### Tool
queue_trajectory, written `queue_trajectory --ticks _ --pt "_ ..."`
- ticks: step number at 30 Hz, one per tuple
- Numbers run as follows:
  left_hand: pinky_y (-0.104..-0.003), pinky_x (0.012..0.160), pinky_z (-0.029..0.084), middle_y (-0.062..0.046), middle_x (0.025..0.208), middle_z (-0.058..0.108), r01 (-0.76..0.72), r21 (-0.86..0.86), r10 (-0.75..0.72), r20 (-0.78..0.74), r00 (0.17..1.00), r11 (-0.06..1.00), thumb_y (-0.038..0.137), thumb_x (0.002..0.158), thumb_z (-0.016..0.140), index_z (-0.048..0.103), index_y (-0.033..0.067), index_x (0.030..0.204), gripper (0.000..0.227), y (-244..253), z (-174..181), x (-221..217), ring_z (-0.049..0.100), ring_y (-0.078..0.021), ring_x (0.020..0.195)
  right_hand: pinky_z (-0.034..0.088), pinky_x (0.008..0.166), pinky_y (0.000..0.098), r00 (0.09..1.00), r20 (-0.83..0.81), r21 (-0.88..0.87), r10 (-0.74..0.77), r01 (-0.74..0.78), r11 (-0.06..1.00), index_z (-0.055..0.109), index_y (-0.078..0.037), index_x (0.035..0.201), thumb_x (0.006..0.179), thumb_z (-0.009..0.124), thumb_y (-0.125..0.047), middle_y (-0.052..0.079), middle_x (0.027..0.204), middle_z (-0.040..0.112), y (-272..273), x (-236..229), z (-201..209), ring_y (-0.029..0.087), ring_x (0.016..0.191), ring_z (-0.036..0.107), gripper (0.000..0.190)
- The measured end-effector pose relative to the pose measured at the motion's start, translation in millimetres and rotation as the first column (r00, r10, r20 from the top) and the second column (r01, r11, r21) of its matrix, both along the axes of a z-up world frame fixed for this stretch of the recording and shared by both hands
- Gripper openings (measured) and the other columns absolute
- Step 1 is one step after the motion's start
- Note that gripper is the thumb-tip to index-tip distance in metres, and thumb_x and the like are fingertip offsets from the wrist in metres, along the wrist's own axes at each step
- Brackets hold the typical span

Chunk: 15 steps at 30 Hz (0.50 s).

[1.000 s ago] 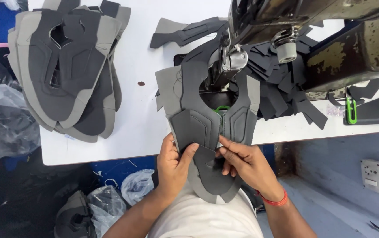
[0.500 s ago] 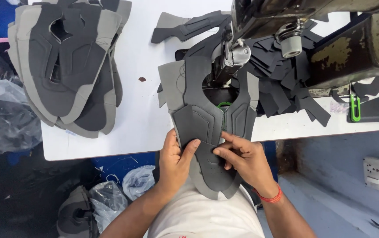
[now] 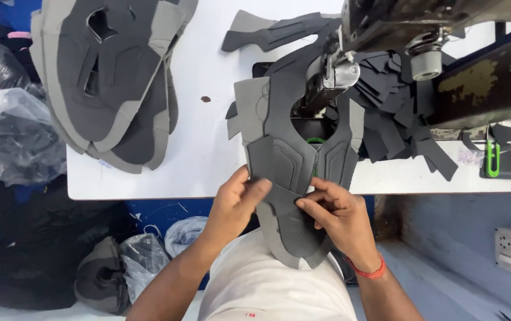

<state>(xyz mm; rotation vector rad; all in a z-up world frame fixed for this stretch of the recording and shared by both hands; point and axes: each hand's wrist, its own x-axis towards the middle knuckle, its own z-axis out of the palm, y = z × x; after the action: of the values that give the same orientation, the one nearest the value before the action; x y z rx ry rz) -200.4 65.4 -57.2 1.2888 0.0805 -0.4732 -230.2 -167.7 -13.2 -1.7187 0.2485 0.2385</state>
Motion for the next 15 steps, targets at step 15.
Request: queue_trajectory --ticks 15 --pt "-0.028 0.086 0.050 -0.009 0.113 0.074 0.114 0.224 -0.143 0.117 0.983 0.968 0.020 0.108 0.058 0.053 -0.0002 0.137 0.036 -11.1 51.6 8.9 0.061 -0.0113 0.098 0.046 0.045 0.0195 1.000 -0.008 -0.083 -0.018 0.018 0.996 0.068 0.001 0.122 0.086 0.078 -0.006 0.004 0.083 0.079 4.9 0.9 11.0 0.003 0.054 0.059 0.038"
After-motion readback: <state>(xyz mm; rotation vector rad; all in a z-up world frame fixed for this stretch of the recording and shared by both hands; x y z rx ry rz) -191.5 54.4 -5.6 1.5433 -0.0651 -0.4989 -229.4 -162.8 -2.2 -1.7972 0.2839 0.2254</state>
